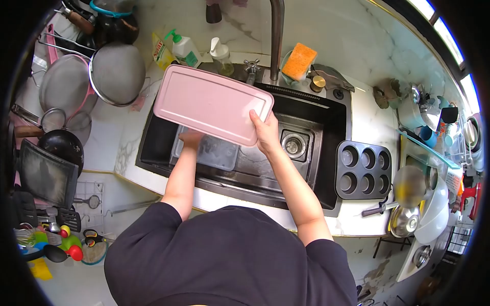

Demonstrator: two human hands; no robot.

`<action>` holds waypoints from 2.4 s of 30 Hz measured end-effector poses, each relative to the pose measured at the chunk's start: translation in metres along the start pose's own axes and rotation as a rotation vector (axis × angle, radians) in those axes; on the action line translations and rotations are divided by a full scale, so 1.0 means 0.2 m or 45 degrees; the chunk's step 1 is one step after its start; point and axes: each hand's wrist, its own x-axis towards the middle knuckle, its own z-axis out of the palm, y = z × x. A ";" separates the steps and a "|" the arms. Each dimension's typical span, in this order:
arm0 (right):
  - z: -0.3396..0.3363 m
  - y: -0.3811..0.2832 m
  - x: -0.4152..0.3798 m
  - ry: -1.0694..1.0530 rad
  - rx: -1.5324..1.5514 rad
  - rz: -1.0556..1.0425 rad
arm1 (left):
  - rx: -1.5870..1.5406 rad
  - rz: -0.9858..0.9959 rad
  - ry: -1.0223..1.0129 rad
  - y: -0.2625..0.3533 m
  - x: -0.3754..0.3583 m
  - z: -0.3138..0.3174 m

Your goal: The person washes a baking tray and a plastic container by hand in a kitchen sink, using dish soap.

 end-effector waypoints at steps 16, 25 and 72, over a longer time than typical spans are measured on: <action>-0.29 0.09 -0.10 0.109 -0.400 0.364 | 1.128 -0.023 -0.506 0.02 -0.11 0.13; -0.32 -0.62 -0.22 -0.238 -1.060 -0.092 | 2.090 -0.124 -0.856 -0.04 -0.18 0.24; -1.80 -2.71 -0.04 0.955 -3.305 0.582 | 2.848 -0.222 -1.082 -0.31 -0.27 0.00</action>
